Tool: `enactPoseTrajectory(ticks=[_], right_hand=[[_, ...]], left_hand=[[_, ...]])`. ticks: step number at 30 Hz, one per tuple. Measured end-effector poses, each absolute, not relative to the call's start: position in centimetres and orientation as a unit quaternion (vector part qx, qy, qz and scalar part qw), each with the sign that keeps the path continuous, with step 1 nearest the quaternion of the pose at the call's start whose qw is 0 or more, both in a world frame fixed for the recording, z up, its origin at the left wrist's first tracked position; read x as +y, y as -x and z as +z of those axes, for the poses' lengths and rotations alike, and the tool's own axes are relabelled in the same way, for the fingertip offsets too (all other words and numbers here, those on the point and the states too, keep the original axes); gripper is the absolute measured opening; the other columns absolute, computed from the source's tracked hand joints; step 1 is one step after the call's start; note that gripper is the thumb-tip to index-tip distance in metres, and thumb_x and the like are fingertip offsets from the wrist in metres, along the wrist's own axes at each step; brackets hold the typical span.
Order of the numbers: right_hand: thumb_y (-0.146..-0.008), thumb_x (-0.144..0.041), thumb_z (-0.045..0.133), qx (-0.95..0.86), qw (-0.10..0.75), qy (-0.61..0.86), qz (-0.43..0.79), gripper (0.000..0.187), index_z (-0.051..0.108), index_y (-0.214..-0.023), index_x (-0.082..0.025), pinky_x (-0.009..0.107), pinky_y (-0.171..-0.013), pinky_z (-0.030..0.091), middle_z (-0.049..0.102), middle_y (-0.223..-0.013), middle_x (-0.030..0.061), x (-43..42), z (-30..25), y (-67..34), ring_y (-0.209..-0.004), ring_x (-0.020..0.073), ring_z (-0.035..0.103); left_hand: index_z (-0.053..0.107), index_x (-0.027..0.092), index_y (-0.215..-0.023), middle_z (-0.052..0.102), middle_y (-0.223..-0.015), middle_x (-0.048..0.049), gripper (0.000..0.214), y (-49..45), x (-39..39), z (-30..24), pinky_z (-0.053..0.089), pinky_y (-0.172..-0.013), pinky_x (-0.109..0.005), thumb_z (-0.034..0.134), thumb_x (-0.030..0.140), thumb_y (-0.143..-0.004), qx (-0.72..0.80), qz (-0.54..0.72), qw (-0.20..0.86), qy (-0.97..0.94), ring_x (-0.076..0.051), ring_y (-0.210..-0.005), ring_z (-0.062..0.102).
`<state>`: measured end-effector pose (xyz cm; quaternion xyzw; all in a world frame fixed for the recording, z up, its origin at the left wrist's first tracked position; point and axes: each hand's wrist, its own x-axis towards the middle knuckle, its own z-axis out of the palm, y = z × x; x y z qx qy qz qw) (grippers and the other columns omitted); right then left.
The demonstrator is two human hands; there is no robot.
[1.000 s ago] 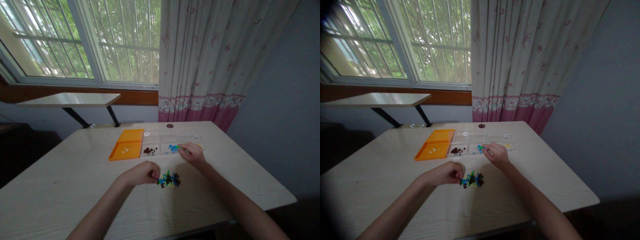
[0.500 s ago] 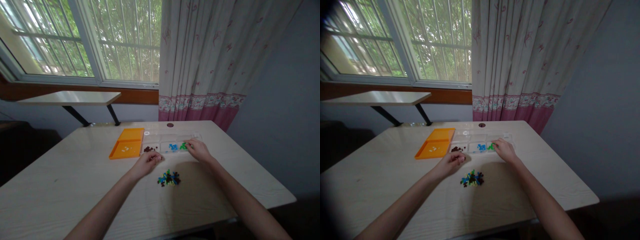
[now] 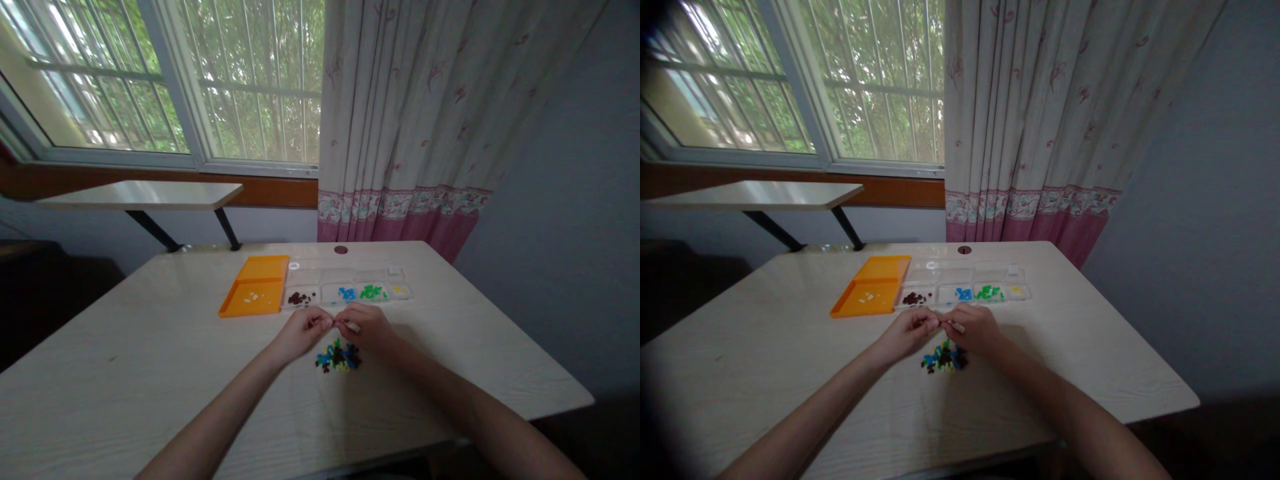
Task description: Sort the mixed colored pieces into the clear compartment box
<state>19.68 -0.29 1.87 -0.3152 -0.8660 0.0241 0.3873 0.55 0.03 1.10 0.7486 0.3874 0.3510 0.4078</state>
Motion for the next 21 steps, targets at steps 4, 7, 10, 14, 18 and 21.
enactPoseTrajectory(ticks=[4,7,10,14,18,21], right_hand=[[-0.079,-0.021,0.052,-0.860,0.389,0.331,0.010,0.011,0.063,-0.076,-0.019,0.021,-0.062,0.043,0.065,-0.071,0.0024,-0.3,2.0,-19.8,-0.064,0.0116,0.059],[-0.080,-0.022,0.051,-0.860,0.385,0.335,0.010,0.011,0.062,-0.077,-0.019,0.021,-0.063,0.043,0.064,-0.070,0.0016,-0.2,1.8,-19.8,-0.065,0.0111,0.058],[-0.080,-0.021,0.052,-0.859,0.389,0.332,0.011,0.011,0.062,-0.078,-0.019,0.020,-0.062,0.042,0.064,-0.069,0.0012,-0.1,1.7,-19.7,-0.063,0.0108,0.058],[-0.081,-0.023,0.051,-0.860,0.391,0.328,0.014,0.013,0.063,-0.079,-0.019,0.020,-0.061,0.042,0.064,-0.069,0.0017,-0.2,1.7,-19.7,-0.063,0.0111,0.057],[-0.081,-0.024,0.051,-0.862,0.386,0.329,0.018,0.014,0.064,-0.079,-0.019,0.021,-0.061,0.042,0.065,-0.070,0.0025,-0.3,1.6,-19.6,-0.063,0.0117,0.058],[-0.082,-0.024,0.050,-0.863,0.380,0.330,0.027,0.015,0.064,-0.081,-0.019,0.021,-0.061,0.042,0.064,-0.070,0.0026,-0.1,1.5,-19.8,-0.064,0.0118,0.058]], left_hand=[[0.065,0.014,-0.082,0.062,-0.075,-0.0045,0.019,-0.5,-0.4,2.1,0.040,-0.060,-0.023,0.057,0.032,-0.078,0.396,0.382,0.309,-0.776,-0.013,-0.067,0.052],[0.066,0.016,-0.081,0.061,-0.075,-0.0043,0.015,-0.5,-0.7,2.7,0.041,-0.061,-0.023,0.062,0.028,-0.075,0.390,0.392,0.241,-0.798,-0.013,-0.069,0.053],[0.065,0.016,-0.079,0.062,-0.073,-0.0041,0.012,-0.5,-0.8,2.6,0.042,-0.061,-0.023,0.060,0.026,-0.077,0.379,0.397,0.213,-0.808,-0.013,-0.068,0.054],[0.064,0.016,-0.078,0.062,-0.073,-0.0037,0.010,-0.6,-0.8,2.3,0.042,-0.061,-0.023,0.058,0.024,-0.078,0.371,0.399,0.192,-0.817,-0.012,-0.067,0.054],[0.062,0.016,-0.080,0.061,-0.075,-0.0041,0.009,-0.6,-0.9,2.3,0.042,-0.064,-0.024,0.056,0.021,-0.078,0.359,0.400,0.170,-0.826,-0.013,-0.071,0.054],[0.062,0.016,-0.080,0.060,-0.077,-0.0042,0.009,-0.4,-0.9,2.6,0.043,-0.065,-0.024,0.055,0.020,-0.078,0.350,0.406,0.163,-0.828,-0.013,-0.073,0.054]])
